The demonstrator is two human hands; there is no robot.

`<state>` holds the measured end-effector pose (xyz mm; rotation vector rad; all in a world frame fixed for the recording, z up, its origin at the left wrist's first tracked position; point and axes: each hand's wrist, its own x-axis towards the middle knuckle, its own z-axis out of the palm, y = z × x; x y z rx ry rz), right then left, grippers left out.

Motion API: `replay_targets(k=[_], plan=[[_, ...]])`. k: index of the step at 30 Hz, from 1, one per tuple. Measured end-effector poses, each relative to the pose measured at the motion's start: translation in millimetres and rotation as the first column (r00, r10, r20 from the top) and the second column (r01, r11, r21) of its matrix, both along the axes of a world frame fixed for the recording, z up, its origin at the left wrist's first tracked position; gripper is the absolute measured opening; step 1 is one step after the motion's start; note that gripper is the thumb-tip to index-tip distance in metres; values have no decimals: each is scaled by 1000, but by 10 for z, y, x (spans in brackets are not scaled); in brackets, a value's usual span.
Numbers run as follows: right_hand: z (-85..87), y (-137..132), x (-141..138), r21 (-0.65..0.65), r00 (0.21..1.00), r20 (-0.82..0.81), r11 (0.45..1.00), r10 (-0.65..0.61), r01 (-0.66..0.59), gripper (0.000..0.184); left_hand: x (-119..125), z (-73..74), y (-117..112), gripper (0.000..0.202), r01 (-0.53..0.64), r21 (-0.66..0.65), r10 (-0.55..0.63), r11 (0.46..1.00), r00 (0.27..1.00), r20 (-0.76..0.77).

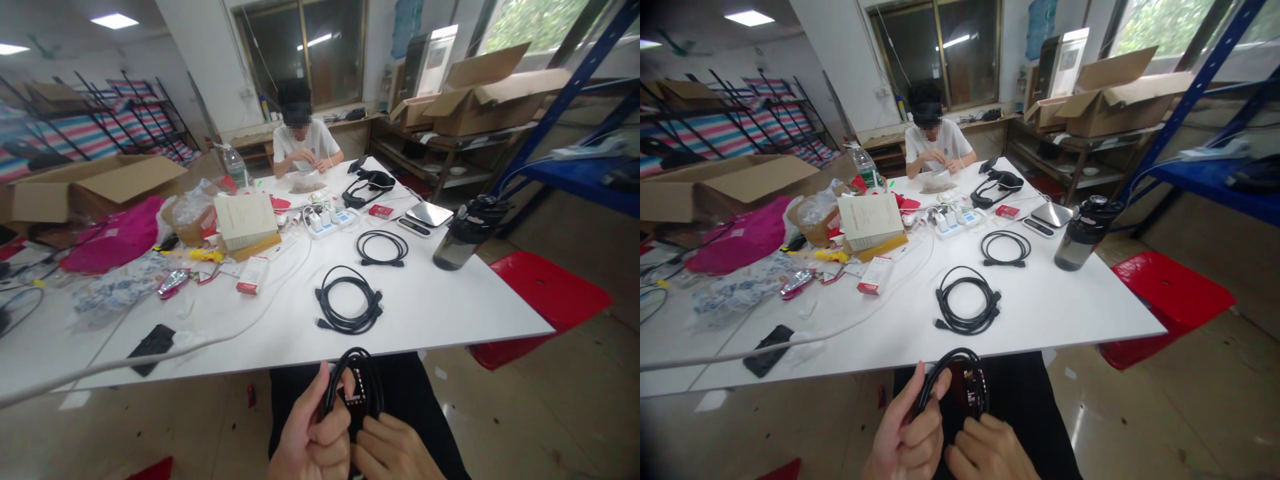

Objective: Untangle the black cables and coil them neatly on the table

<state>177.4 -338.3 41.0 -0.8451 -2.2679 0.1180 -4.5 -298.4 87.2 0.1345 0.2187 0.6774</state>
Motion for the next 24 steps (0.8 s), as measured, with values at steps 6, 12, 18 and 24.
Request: replay_targets(k=[6, 12, 18, 24], plan=[[96, 425, 274, 9, 992, 36, 992, -124, 124, 14, 135, 127, 515, 40, 63, 313, -2, 948, 981, -192], [65, 1323, 680, 177, 945, 177, 954, -274, 244, 14, 268, 135, 1359, 29, 15, 792, 669, 611, 525, -526], [-200, 1921, 709, 132, 949, 231, 973, -216, 189, 18, 167, -389, 2058, 14, 221, 910, 914, 350, 131, -383], [-325, 1906, 672, 7, 974, 166, 988, -155, 156, 52, 98, -839, 2101, 30, 235, 885, 908, 401, 26, -418]])
